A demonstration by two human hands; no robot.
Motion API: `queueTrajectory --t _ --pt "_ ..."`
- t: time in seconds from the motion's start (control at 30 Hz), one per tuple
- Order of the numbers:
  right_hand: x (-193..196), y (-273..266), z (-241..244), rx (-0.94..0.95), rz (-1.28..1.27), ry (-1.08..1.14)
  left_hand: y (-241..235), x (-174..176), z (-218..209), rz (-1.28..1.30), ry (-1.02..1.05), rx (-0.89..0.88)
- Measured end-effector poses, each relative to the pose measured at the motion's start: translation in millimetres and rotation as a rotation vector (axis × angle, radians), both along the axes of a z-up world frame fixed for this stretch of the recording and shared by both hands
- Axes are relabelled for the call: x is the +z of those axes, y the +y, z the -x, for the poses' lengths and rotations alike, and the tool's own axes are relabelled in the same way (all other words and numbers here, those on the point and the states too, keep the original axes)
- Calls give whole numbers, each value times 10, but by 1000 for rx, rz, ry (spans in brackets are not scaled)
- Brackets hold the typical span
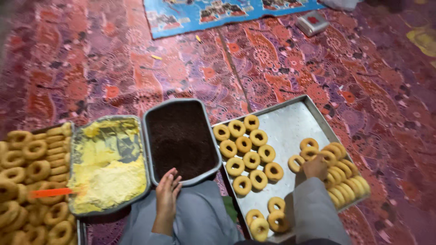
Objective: The person sits on the floor and repeatedly picks up ring-shaped donuts, splits them open, fills the center with a yellow paste, and then rolls the filled donut in a dark granular topping before placing it on a tray.
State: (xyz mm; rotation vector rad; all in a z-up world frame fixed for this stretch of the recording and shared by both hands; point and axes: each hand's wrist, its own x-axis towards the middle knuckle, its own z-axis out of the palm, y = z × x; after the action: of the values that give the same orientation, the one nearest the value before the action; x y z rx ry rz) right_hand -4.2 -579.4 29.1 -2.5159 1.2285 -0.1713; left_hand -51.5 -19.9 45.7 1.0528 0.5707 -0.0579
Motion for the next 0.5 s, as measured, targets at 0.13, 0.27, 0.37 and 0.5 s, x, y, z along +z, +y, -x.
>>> queueTrajectory --t 0.13,0.27,0.37,0.5 --pt "27 261 -52 40 44 153 139 32 -7 -12 -34 -12" --pt "6 485 -54 86 46 295 293 12 84 -42 -28 -5" --pt "1 605 -25 83 87 292 396 -12 136 -17 -15 6" --pt "45 638 74 121 164 295 494 -84 158 -17 -33 8"
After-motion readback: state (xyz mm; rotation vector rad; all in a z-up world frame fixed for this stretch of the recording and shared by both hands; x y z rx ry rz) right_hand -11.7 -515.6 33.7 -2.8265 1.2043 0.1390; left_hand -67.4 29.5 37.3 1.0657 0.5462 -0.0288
